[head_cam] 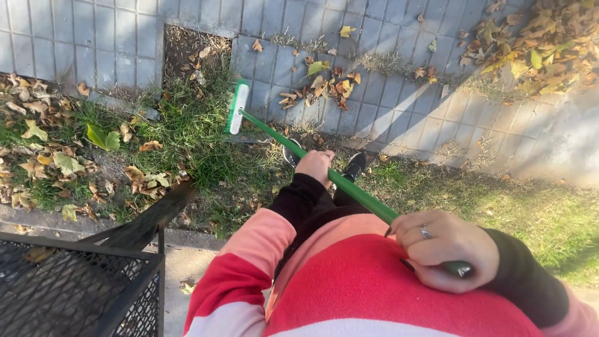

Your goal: Sweeping dry leaves into a pile on a paved outdoor area using a push broom.

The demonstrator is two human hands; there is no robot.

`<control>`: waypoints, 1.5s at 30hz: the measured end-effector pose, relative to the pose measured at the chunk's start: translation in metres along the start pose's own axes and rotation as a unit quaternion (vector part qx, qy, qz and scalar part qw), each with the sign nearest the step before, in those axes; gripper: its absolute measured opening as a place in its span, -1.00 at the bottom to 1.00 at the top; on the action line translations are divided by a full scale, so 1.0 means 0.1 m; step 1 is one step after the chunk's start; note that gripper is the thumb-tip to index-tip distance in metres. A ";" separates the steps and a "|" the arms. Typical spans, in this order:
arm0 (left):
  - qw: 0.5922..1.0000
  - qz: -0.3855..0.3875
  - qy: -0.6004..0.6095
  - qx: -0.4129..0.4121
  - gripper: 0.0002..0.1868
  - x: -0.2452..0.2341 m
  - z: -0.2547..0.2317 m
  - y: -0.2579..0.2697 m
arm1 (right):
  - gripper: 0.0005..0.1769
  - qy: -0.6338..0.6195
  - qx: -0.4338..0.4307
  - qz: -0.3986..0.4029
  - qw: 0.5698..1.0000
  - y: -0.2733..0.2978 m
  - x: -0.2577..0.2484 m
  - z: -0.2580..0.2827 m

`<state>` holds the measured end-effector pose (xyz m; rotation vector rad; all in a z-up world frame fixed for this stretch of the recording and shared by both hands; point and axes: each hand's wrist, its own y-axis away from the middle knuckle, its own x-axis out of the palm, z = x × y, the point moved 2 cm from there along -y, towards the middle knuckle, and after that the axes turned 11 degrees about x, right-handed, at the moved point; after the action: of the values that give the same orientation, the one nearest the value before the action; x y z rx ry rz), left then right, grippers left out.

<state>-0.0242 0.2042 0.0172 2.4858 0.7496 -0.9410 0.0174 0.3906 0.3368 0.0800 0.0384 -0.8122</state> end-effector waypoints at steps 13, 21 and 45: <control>0.978 -0.171 0.088 0.083 -0.85 -0.07 -1.48 -0.61 | -0.68 0.084 -0.072 0.011 0.994 0.82 -0.21 0.65; 0.996 0.072 -0.014 -0.052 -0.58 0.49 -0.79 -0.47 | -0.74 0.041 -0.018 0.000 0.999 1.25 -0.18 -0.21; 0.980 -0.185 -0.008 -0.069 -0.78 1.22 -1.67 -0.38 | -0.81 -0.120 -0.058 -0.118 0.984 2.19 -0.50 -0.36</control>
<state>0.1127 0.3615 0.0441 2.2576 1.2583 -0.9903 0.1421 0.5801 0.3161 -0.1359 -0.1356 -1.0498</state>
